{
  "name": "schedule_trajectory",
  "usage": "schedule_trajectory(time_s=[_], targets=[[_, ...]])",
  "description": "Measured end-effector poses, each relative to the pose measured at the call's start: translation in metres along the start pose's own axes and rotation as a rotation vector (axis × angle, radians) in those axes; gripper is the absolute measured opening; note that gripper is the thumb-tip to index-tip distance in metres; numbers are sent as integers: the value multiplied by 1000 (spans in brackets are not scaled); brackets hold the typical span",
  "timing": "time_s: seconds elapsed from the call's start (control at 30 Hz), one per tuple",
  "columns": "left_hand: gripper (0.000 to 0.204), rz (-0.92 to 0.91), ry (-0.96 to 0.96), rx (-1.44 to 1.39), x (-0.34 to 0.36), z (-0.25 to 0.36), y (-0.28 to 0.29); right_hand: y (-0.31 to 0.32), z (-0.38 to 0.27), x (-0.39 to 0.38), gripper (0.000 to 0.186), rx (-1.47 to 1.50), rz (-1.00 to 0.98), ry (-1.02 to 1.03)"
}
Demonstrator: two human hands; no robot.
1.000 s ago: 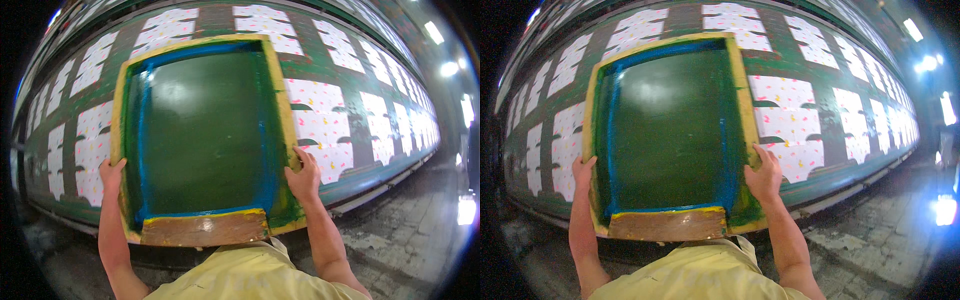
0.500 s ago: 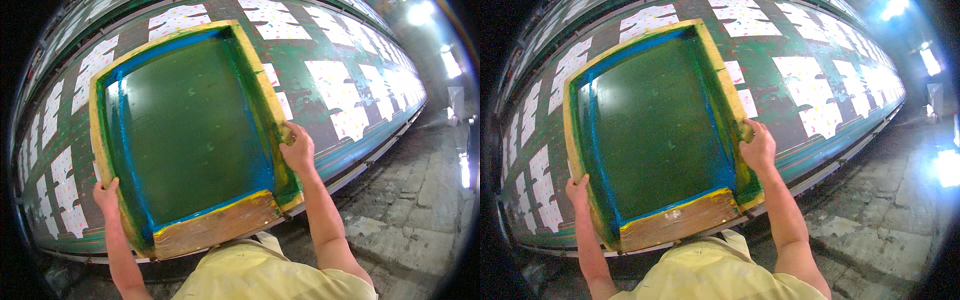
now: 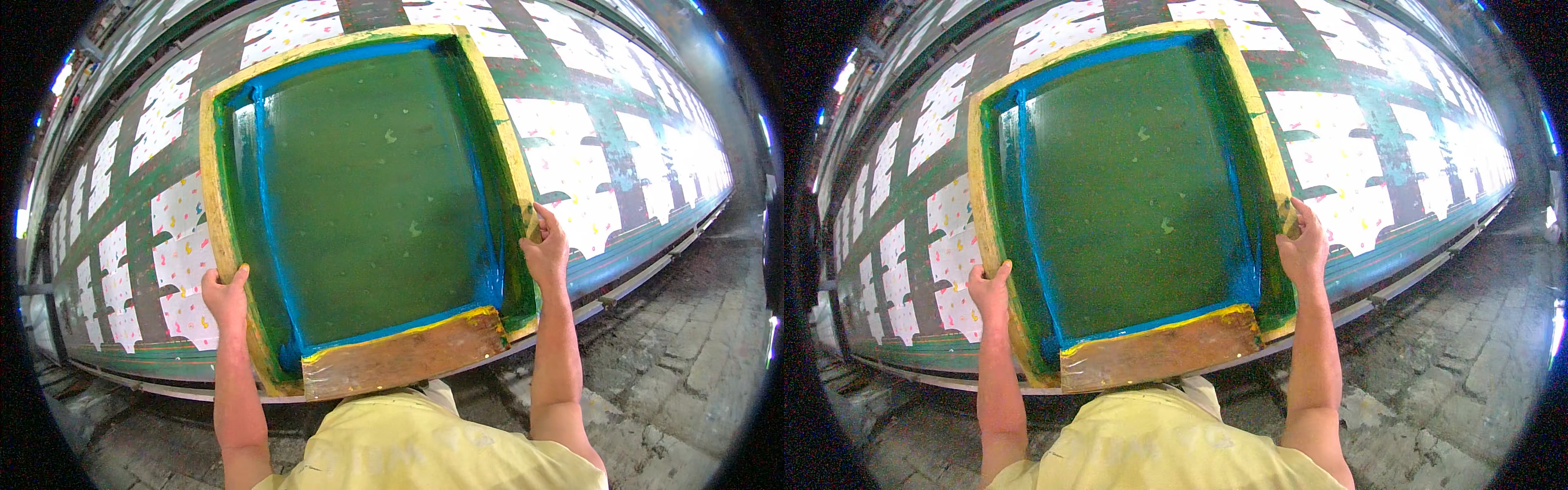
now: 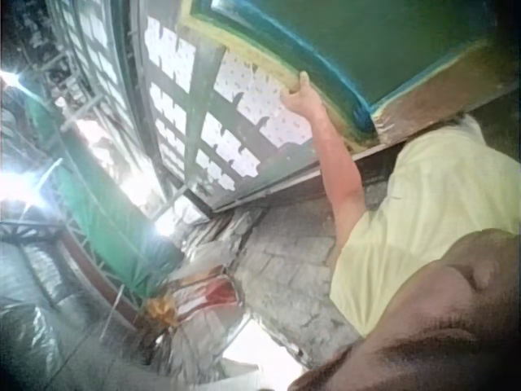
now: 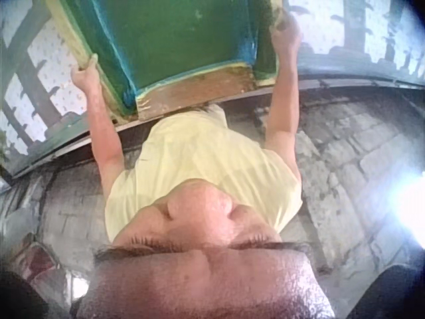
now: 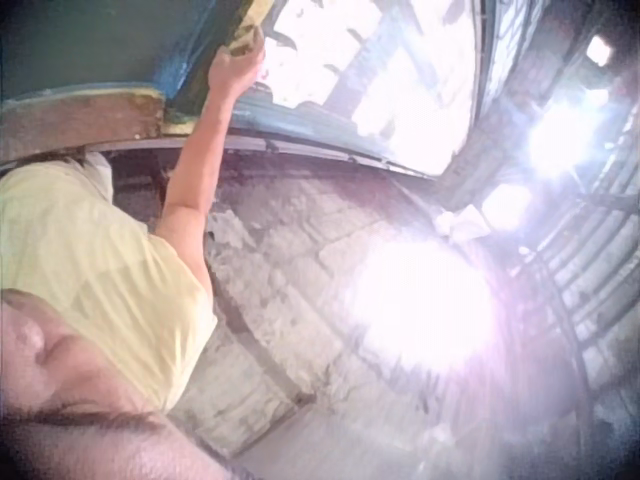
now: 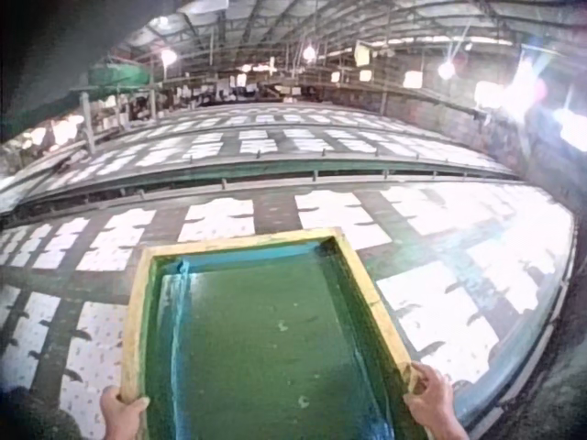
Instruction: The person performs screen printing by repeatedly pulling a squeegee across a screen frame filled with green ink to transfer ink onto white sheets arranged on a flat table. The person repositions the screen between passes and continues the process across multiple sheets.
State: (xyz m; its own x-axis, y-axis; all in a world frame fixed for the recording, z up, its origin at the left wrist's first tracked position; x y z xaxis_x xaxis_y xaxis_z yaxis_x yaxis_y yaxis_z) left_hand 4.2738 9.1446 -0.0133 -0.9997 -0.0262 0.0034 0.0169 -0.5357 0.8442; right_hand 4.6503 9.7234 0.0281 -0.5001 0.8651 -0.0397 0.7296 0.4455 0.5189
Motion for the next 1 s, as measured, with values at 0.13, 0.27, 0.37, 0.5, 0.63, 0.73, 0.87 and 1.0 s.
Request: schedule_trajectory(time_s=[0.13,0.27,0.37,0.5,0.63,0.73,0.87,1.0], targets=[[34,11,-32,46,-6,16,-1,12,5,0,79,-64,-13,-57],[34,-32,11,15,-9,19,-6,18,2,1,78,-73,-40,-8],[35,-59,24,1,-9,19,-11,18,6,5,78,-55,-60,-36],[36,-51,3,93,-8,19,-14,15,10,6,77,-64,-76,-26],[37,-107,14,118,-7,21,-21,16,6,-1,73,-105,-79,7],[38,-123,-8,137,-8,24,-20,13,-25,-25,76,-410,-44,274],[44,-71,-163,179,-18,33,-11,-14,-72,-115,58,-235,-457,539],[61,-97,-247,34,-22,32,-10,-62,-102,-226,65,-253,-991,687]])
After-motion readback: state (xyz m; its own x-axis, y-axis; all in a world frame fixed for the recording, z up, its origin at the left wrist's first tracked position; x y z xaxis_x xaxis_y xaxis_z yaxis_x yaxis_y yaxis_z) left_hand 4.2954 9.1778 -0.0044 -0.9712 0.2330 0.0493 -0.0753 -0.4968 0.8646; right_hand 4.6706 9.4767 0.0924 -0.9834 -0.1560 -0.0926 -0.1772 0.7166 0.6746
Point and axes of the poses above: each hand's wrist, its own x-axis towards the middle knuckle, its own y-axis out of the back of the hand, z = x × y, the point moved 7 cm from there along x, towards the middle knuckle, and after that the axes turned 15 degrees about x, right-handed, at the moved point
